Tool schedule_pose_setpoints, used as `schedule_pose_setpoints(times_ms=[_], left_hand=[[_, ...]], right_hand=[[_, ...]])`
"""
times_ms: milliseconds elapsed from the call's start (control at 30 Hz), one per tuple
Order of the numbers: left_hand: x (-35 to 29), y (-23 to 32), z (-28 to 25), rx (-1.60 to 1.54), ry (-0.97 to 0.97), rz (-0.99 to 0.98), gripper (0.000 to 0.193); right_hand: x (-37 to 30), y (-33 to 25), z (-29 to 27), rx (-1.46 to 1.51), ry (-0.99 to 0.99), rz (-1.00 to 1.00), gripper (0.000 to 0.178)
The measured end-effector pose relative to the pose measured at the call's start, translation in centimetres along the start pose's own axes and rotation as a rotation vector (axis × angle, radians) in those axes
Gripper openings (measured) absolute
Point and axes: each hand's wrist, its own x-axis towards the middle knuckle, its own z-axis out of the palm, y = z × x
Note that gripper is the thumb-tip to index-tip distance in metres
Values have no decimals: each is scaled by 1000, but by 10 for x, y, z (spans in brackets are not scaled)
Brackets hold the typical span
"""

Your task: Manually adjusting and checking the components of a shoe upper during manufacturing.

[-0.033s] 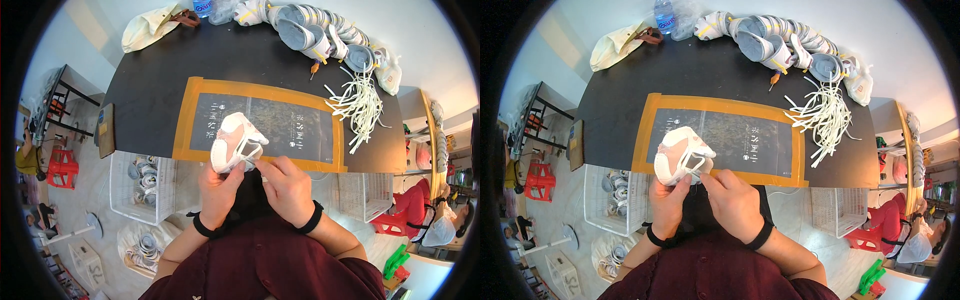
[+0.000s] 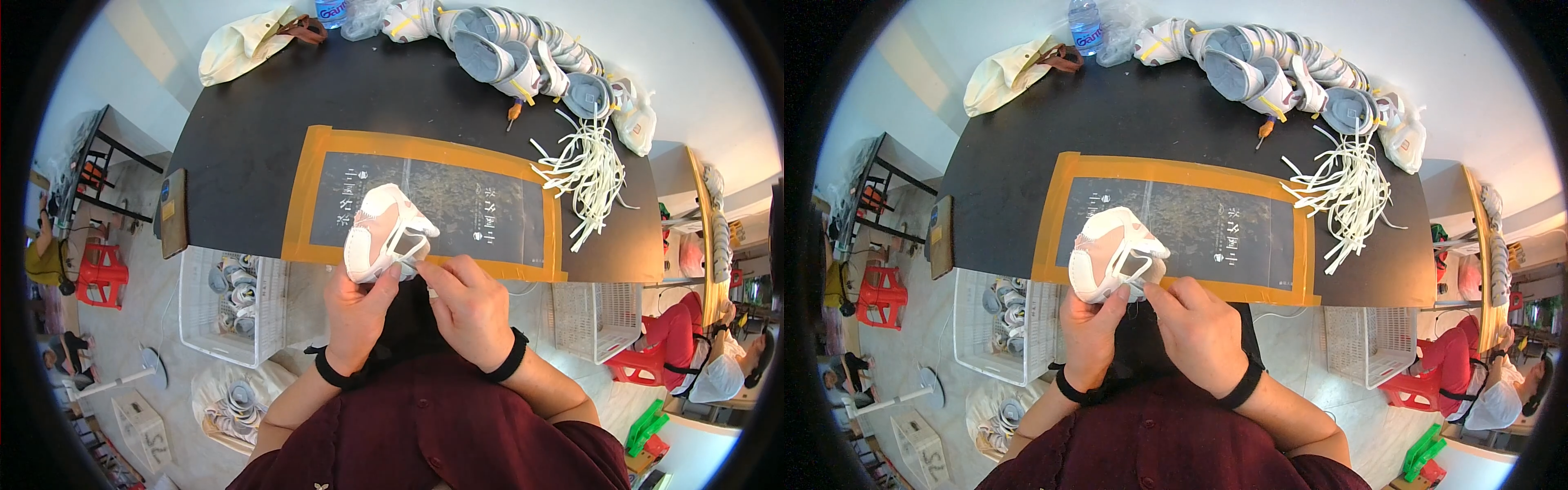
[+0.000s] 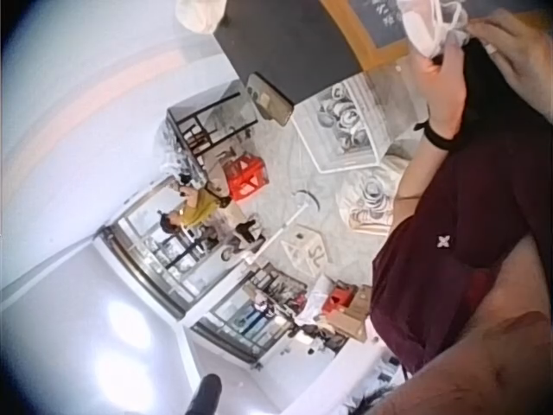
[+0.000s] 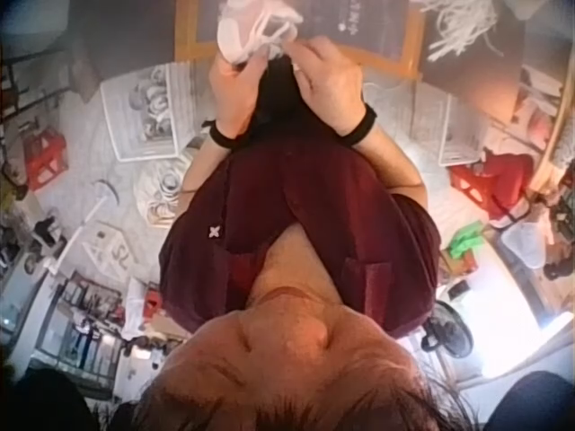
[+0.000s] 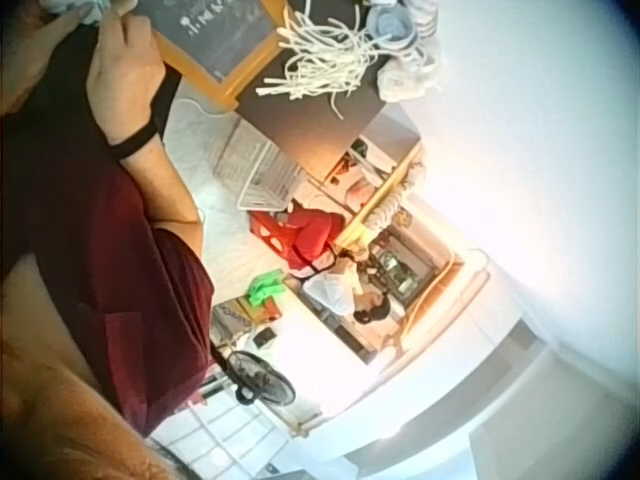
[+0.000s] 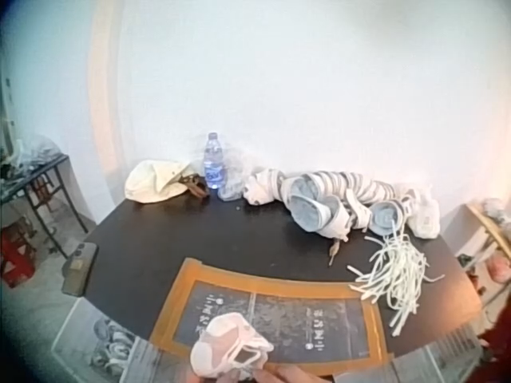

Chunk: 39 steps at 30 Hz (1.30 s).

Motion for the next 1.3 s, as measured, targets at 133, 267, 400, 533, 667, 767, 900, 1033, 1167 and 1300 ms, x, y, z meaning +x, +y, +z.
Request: schedule_pose_setpoints(times_ms=[133,267,400,533,667,767,900,1033,1167,1300], left_hand=[[3,-1,2,-49,3,10,25],[2,-5,0,-45,1,14,25],[4,-9,-3,-18,-17,23,24],[10,-7,1,26,-17,35,22],[16,-17,-6,166,-34,133,19],[18,-15,0,444,35,203,14],[19,-24,0,581,5,224,15],[21,-30,0,457,32,242,13],[30,-24,-6,464,-25,111,17],[36,-12,-3,-11,-88,-69,30]], right_hand=[[2,1,1,15,13,-20,42],[1,0,3,13,10,-4,42],[3,0,4,25,6,7,41],[9,3,4,24,-38,23,41],[24,0,2,-39,-69,-85,18],[31,3,2,-218,-122,-191,16],[35,6,14,-249,-128,-149,15],[33,4,13,-241,-106,-171,15],[26,-14,-12,-348,-171,-115,17],[30,0,-38,-14,-119,-59,19]])
